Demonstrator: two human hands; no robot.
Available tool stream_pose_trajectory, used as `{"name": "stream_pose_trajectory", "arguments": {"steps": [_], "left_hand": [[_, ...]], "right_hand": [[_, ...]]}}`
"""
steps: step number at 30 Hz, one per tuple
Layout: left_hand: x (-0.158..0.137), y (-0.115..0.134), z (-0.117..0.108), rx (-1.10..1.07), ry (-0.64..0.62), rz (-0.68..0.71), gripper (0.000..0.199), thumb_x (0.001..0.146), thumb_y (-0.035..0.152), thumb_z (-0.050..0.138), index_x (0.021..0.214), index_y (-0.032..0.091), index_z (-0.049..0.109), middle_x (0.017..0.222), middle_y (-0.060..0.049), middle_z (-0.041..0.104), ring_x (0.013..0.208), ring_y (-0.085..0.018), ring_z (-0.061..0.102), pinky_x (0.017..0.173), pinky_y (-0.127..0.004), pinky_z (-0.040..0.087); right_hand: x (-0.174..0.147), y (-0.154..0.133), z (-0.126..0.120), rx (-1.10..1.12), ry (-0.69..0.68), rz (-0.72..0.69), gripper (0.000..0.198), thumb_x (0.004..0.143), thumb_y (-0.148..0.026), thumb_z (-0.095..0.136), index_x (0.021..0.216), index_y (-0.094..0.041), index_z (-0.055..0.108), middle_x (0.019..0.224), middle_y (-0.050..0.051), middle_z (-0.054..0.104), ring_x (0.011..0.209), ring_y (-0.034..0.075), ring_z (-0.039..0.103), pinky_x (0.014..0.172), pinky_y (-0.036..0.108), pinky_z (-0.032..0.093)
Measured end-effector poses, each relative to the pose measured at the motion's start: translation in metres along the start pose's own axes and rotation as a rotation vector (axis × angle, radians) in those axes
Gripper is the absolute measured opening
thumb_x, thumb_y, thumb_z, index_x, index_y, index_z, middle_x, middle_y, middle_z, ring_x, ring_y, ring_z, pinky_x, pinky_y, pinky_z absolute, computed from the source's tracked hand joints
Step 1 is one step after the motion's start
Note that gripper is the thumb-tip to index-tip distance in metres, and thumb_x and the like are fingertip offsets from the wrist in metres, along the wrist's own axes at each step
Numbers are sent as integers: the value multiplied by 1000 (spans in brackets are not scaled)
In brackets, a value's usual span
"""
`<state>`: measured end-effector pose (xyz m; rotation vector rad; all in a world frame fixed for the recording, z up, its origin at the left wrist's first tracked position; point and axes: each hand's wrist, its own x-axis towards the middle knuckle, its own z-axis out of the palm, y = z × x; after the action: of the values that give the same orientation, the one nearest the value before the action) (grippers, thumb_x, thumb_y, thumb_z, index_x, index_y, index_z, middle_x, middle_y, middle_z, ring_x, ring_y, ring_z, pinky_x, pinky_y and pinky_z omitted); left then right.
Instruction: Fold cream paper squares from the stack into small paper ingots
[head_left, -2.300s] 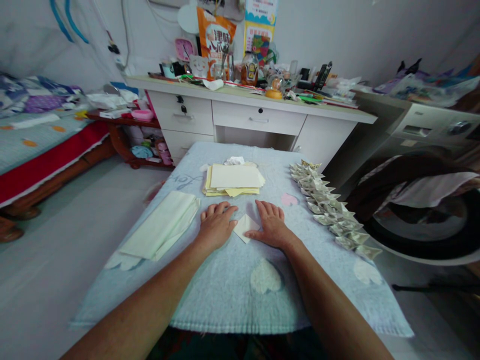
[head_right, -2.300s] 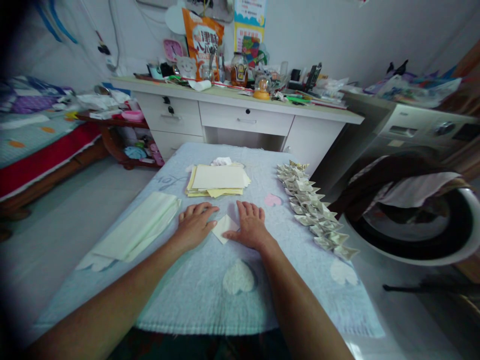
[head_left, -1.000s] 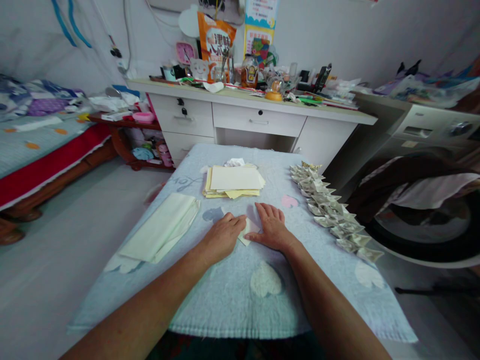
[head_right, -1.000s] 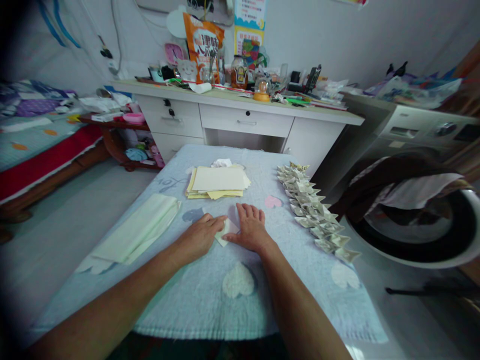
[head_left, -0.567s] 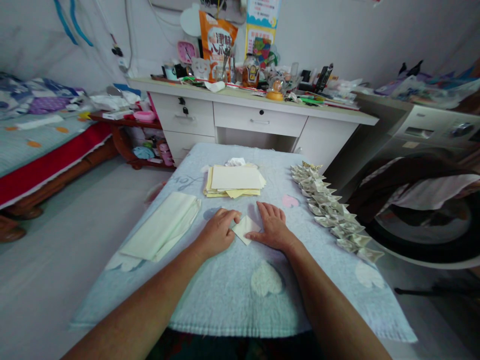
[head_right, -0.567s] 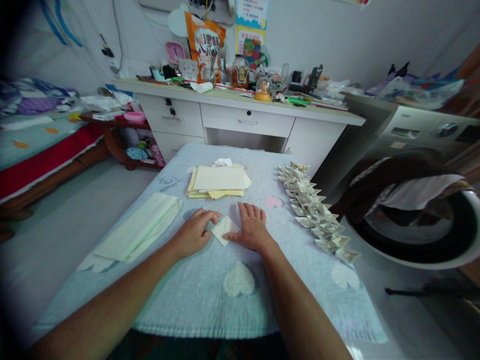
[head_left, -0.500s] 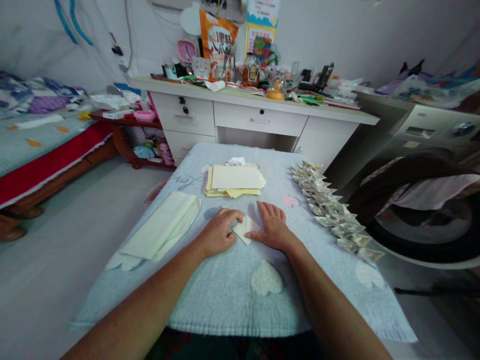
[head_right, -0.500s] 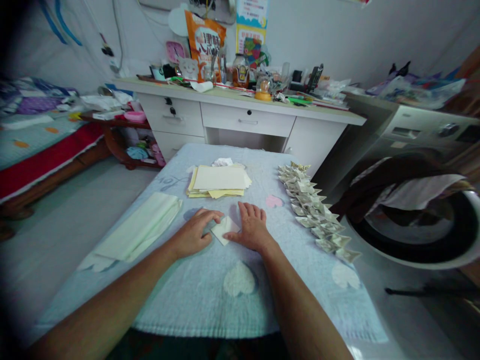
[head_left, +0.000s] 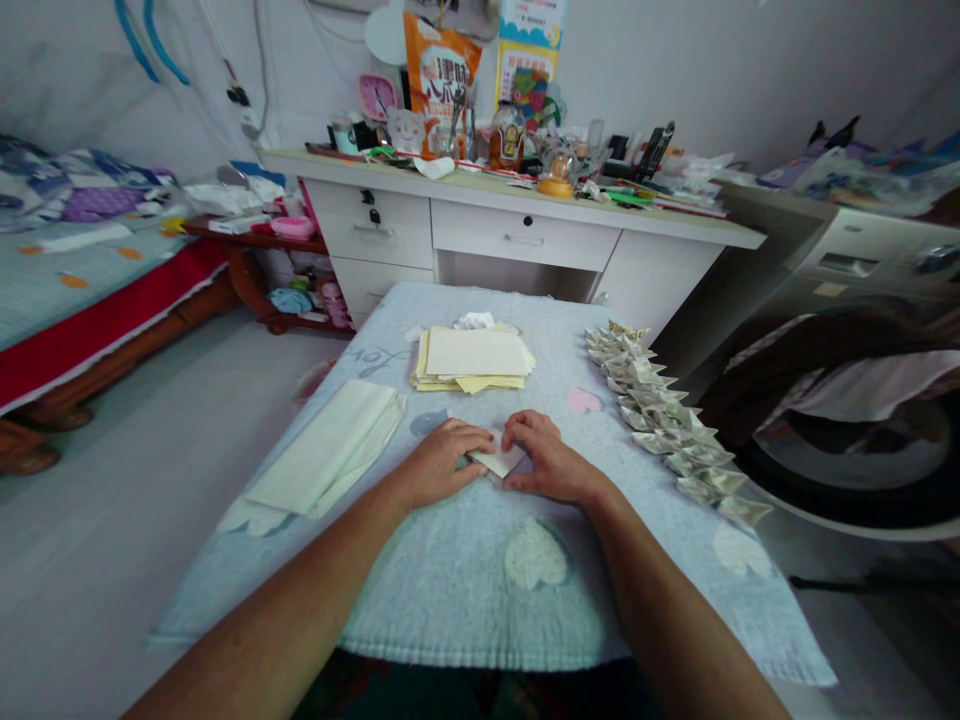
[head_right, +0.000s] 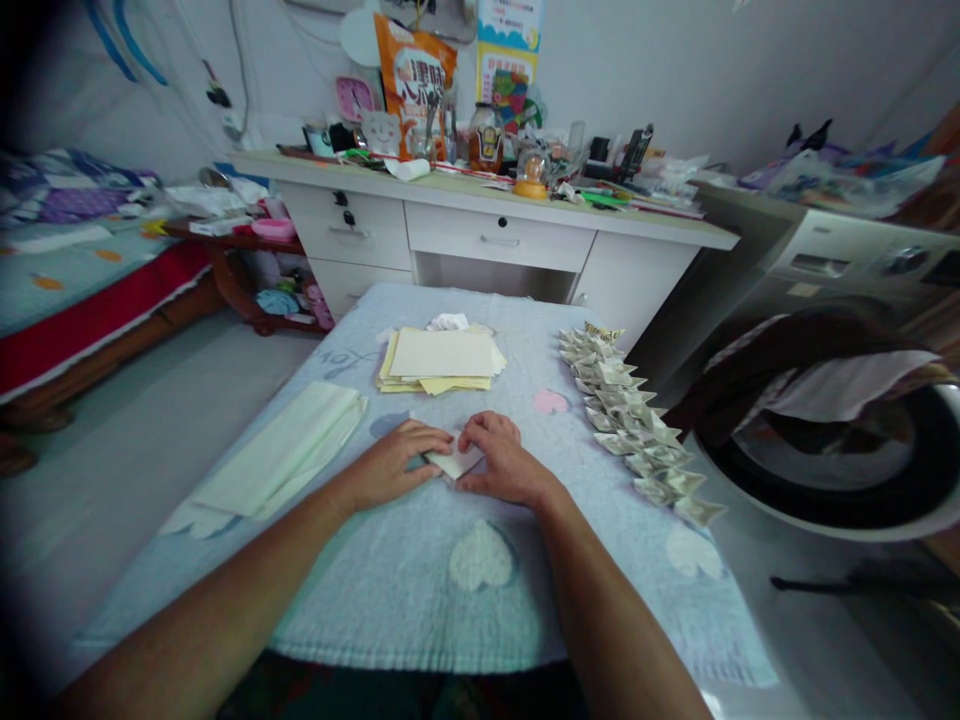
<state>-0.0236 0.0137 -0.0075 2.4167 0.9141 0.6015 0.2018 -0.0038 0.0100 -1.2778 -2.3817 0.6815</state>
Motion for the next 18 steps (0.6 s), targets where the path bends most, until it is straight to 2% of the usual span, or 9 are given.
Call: {"name": "stream_pose_trajectory", "arguments": {"steps": [6,10,13,18], "left_hand": [[1,-2,3,14,51,-22,17,89,26,54,100,21,66,105,-4,70,102,-19,58,92,-33,43],[1,-1,4,89,80,-3,11,87,24,57,93,19,65,96,-4,68,95,-19,59,87,-32,44],[-1,2,4,175,87,-2,5,84,19,58,85,18,63,88,-4,65,90,-19,56,82,-31,44],[-1,4,3,241,63,25,11,86,16,53,78,17,61,80,-3,61,84,-18,54,77,-29,42]], "right_hand": [[2,-3,5,-36,80,-15,27,73,-19,71,98,-24,62,109,3,51,106,20,44,95,35,32],[4,-1,9,-76,116,-29,17,74,-13,64,89,-22,65,99,3,56,98,20,46,89,33,33],[5,-2,12,-89,106,-45,17,74,-11,60,87,-21,64,91,3,58,93,20,47,86,33,33],[5,-4,13,-126,107,-32,28,71,-10,59,96,-20,61,91,3,58,90,20,46,83,32,33]]}}
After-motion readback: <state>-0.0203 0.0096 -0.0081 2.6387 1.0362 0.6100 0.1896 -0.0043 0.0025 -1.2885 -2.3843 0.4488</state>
